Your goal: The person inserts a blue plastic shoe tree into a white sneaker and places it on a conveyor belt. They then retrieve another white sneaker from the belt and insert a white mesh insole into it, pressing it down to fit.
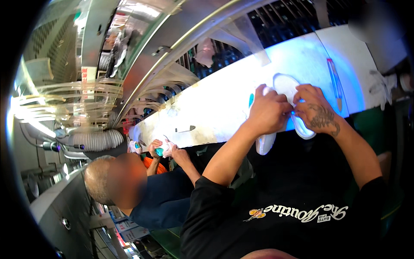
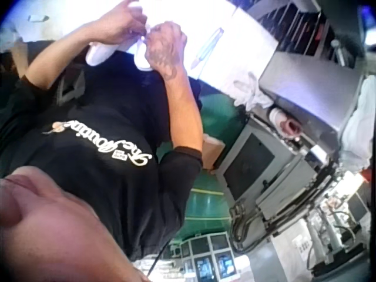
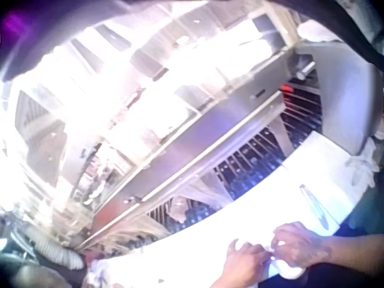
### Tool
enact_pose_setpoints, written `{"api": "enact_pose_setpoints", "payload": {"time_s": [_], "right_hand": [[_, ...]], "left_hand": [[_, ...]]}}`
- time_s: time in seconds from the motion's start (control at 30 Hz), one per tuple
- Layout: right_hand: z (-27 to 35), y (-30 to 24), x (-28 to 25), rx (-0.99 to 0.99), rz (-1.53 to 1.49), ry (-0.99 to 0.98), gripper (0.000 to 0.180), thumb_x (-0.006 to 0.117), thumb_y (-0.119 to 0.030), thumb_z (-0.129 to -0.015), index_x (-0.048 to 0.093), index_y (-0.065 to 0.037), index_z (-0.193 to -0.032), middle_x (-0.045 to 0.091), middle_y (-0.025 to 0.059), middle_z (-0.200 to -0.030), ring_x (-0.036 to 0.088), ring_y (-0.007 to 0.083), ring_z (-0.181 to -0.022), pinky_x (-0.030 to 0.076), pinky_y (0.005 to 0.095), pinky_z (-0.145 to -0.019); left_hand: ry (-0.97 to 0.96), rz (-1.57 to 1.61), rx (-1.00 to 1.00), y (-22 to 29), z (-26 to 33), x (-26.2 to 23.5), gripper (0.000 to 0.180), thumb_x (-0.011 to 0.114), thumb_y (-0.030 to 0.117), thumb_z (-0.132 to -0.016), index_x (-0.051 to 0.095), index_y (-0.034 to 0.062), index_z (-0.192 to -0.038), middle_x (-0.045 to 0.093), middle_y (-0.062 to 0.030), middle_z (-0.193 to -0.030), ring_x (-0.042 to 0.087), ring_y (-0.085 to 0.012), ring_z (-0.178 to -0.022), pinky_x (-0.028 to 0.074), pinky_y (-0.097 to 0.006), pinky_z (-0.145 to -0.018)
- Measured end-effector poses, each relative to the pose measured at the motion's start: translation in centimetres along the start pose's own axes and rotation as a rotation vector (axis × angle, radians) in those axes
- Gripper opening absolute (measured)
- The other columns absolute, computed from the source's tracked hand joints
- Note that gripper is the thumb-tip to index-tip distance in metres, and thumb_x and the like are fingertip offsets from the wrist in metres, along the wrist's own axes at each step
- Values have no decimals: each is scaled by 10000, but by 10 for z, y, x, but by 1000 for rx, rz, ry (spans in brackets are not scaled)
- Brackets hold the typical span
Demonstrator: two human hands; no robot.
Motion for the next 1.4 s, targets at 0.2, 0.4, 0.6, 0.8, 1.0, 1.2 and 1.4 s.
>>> {"api": "enact_pose_setpoints", "payload": {"time_s": [0.2,0.4,0.6,0.8,1.0,1.2,1.4], "right_hand": [[-10,-6,-1,-11,-44,-64,92,829,-85,-798,779,-56,-869,637,81,-1164,568,307,-1247,428,474,-1100],[-4,-2,-1,14,-50,-19,140,852,-64,-775,776,-49,-892,619,99,-1201,582,317,-1235,423,469,-1099],[2,-3,5,14,-105,68,174,856,-59,-769,755,-61,-911,621,107,-1182,591,345,-1238,445,484,-1080],[6,9,12,-7,-120,183,224,862,-59,-720,763,-73,-921,641,100,-1122,605,342,-1185,461,481,-1052],[2,8,9,-69,-92,160,153,838,-176,-789,771,-131,-919,683,27,-1107,623,255,-1248,419,480,-1119],[3,10,0,61,-67,51,263,838,-222,-858,751,-114,-1082,670,72,-1183,610,302,-1277,421,499,-1138],[14,9,8,75,-18,48,567,820,-340,-871,659,-96,-1357,626,145,-1370,584,352,-1322,433,515,-1135]], "left_hand": [[16,0,14,-2,3,5,116,774,251,-840,833,196,-924,725,1,-939,675,-269,-1063,312,-676,-1175],[-30,7,-8,-5,0,19,120,774,232,-848,829,201,-950,730,10,-980,688,-261,-1064,295,-689,-1196],[-129,50,-75,-3,0,13,186,758,183,-829,843,234,-985,749,17,-998,696,-253,-1076,274,-667,-1217],[-246,-63,-103,-1,-14,17,184,746,226,-786,841,230,-944,757,-20,-993,712,-293,-1067,306,-681,-1185],[-203,-4,-94,1,-14,8,195,767,227,-772,825,223,-959,745,-33,-962,713,-298,-1049,310,-690,-1170],[-110,21,-79,-4,-12,6,194,748,237,-849,814,213,-1030,752,-41,-1020,676,-303,-1155,278,-729,-1176],[265,71,-170,-8,45,-12,414,837,106,-823,691,90,-1210,679,-131,-1254,616,-375,-1218,369,-596,-1145]]}}
Point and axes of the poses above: each hand's wrist, its own z-axis away from the middle knuckle, its own x-axis out of the palm, y = z × x, the point moved 5 cm from there along -z, towards the middle knuckle
